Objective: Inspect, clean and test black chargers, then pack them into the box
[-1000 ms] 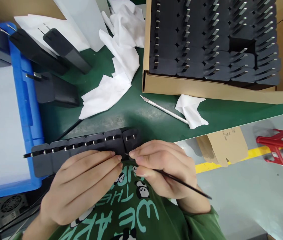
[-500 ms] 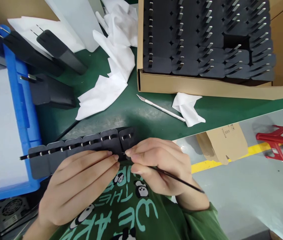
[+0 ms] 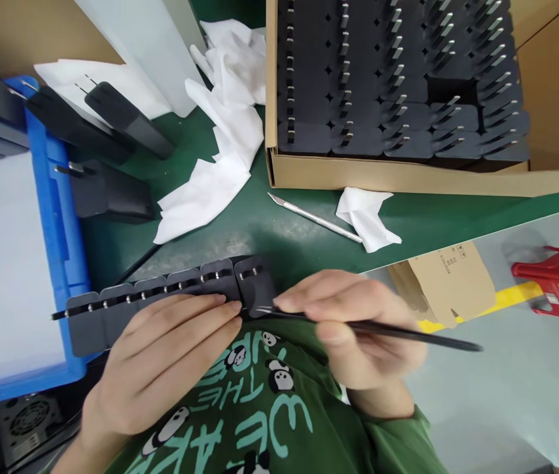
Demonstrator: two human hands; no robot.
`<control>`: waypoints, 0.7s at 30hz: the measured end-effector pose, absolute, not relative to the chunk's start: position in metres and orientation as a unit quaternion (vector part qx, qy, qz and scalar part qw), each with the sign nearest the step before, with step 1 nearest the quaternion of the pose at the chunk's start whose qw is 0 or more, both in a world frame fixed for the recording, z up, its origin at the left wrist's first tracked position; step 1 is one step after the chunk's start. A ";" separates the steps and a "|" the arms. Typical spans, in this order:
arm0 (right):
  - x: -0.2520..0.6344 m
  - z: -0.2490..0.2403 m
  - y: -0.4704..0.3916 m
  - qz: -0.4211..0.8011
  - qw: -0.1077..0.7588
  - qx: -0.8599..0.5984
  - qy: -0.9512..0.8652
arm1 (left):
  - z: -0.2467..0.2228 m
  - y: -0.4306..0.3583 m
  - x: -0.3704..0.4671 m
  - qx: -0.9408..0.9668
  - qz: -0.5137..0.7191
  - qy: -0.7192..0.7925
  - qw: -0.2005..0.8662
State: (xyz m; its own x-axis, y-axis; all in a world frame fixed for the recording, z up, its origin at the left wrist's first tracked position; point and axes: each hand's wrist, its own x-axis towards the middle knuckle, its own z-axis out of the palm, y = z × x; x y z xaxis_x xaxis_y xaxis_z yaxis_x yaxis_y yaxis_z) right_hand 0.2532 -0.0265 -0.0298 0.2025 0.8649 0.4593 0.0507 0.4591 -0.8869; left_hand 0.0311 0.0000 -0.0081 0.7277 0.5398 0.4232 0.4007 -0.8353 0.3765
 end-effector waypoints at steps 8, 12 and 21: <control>0.266 -0.037 -0.021 0.232 0.739 -0.374 -0.511 | -0.010 0.000 0.033 0.925 0.272 0.242 0.111; 0.267 -0.045 -0.026 0.241 0.729 -0.389 -0.510 | -0.009 -0.002 0.033 0.924 0.262 0.254 0.111; 0.268 -0.046 -0.031 0.252 0.713 -0.436 -0.489 | -0.014 0.000 0.034 0.927 0.267 0.246 0.094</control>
State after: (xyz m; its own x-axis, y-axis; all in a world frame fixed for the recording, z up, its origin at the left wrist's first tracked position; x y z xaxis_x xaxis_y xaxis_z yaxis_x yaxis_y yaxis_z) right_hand 0.2684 -0.0313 -0.0456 0.3959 0.7848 0.4769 0.0671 0.4932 -0.8673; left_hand 0.0339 -0.0003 -0.0138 0.7363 0.5071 0.4481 0.4062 -0.8608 0.3066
